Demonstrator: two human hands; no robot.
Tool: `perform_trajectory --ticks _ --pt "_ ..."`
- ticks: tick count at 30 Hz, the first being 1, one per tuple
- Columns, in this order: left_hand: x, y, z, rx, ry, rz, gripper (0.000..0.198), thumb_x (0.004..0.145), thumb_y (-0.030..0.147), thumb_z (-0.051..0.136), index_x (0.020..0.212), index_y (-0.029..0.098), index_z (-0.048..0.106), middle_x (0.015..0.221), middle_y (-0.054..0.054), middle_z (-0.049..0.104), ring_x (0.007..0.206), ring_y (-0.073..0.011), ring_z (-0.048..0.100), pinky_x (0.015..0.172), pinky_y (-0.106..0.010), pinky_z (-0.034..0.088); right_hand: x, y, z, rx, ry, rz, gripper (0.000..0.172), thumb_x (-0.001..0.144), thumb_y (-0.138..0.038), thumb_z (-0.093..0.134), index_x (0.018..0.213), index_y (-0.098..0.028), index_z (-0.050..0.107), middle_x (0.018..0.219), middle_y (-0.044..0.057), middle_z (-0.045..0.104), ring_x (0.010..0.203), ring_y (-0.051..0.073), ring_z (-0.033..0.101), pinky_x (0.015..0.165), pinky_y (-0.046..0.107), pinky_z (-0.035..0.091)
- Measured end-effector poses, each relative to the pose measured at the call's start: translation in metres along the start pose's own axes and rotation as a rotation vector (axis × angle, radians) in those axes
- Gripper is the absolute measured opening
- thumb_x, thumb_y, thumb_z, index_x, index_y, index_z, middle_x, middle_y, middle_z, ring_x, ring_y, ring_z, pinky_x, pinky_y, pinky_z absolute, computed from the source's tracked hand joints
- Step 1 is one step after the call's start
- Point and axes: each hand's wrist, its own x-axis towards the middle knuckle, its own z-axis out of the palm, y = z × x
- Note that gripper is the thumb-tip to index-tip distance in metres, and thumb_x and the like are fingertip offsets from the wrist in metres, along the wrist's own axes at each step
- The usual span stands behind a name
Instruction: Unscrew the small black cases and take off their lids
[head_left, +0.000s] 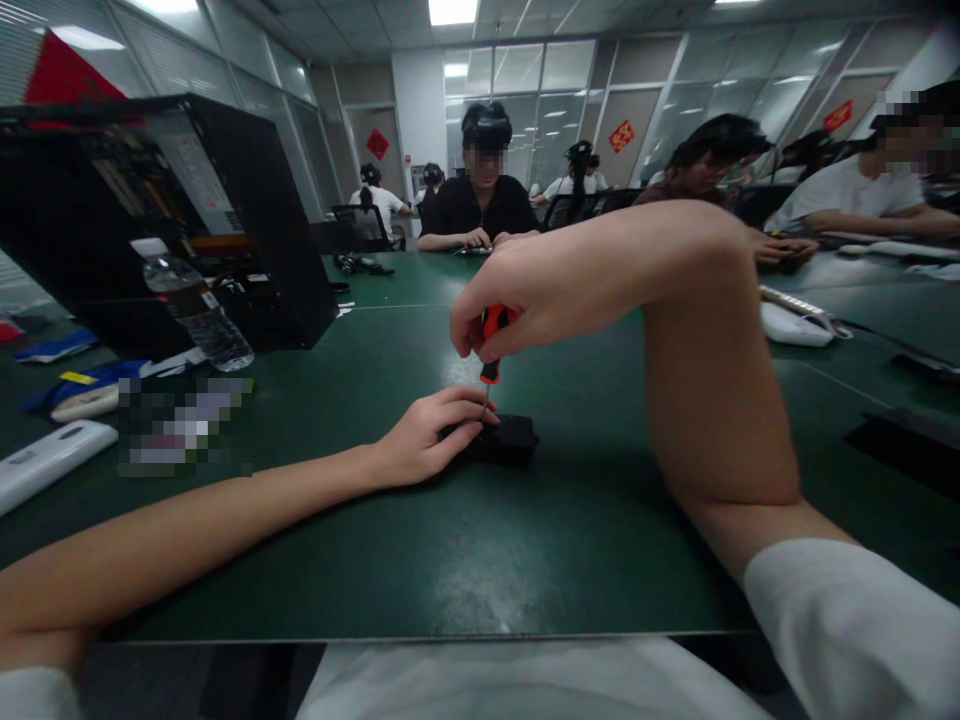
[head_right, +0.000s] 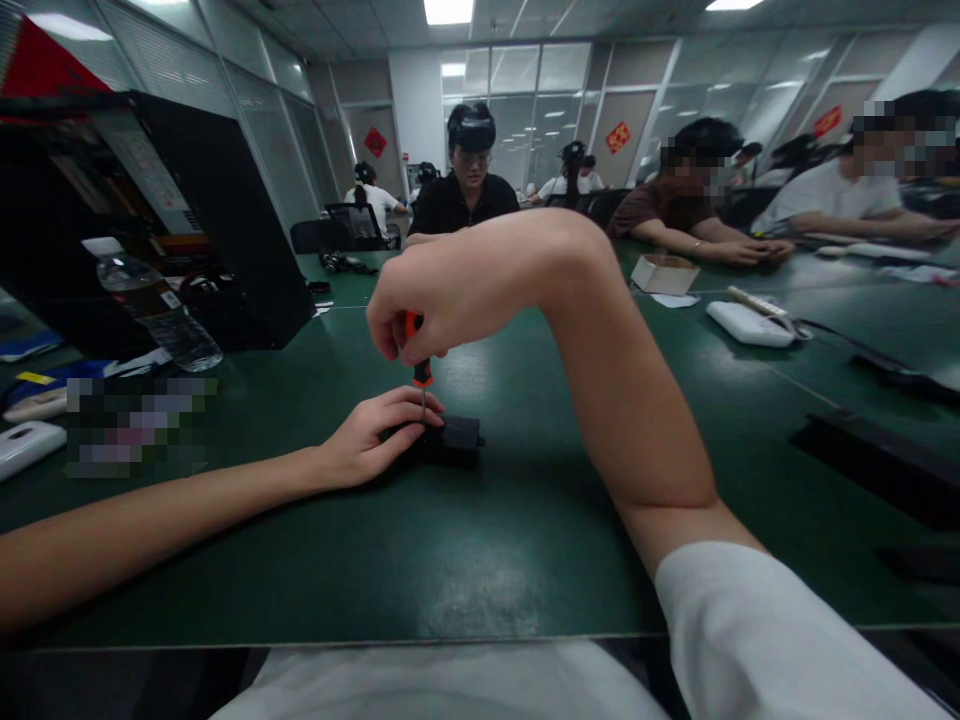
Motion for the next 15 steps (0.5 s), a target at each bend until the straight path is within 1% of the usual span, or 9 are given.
perform_trajectory --ticks 3,7,11,15 --pt "0.0004 -0.0007 -0.0007 0.000 -0.002 -0.005 0.025 0.101 0.019 0.048 0.108 0.015 0.072 0.116 -0.012 0.068 0.108 -0.0208 0.067 0.098 -0.034 0.054 -0.0016 -0.0026 0.0004 -0.001 0.012 0.002 0.027 0.092 -0.026 0.056 0.110 -0.018 0.075 0.100 -0.001 0.077 0.086 0.013 0.065 0.076 0.025 0.044" --pt "0.0010 -0.0007 -0.0021 -0.006 0.000 0.002 0.025 0.101 0.020 0.048 0.106 0.015 0.073 0.114 -0.012 0.069 0.107 -0.0207 0.068 0.098 -0.035 0.054 -0.0033 -0.0040 0.0010 -0.020 0.012 0.023 0.028 0.091 -0.029 0.056 0.110 -0.021 0.075 0.099 -0.003 0.076 0.084 0.012 0.065 0.075 0.023 0.044" --pt "0.0010 -0.0012 -0.0023 -0.022 -0.013 0.011 0.025 0.101 0.020 0.049 0.103 0.016 0.073 0.113 -0.012 0.068 0.107 -0.0212 0.068 0.098 -0.036 0.054 -0.0053 -0.0054 0.0014 -0.029 0.006 0.031 0.028 0.092 -0.029 0.054 0.110 -0.022 0.075 0.101 -0.001 0.077 0.083 0.013 0.065 0.072 0.025 0.044" --pt "-0.0003 -0.0033 -0.0008 -0.034 -0.018 0.034 0.023 0.101 0.020 0.050 0.102 0.016 0.073 0.115 -0.011 0.068 0.107 -0.0207 0.068 0.098 -0.035 0.054 -0.0065 -0.0066 0.0007 0.002 -0.033 0.049 0.026 0.092 -0.031 0.056 0.110 -0.025 0.074 0.105 0.000 0.076 0.081 0.015 0.066 0.067 0.027 0.044"
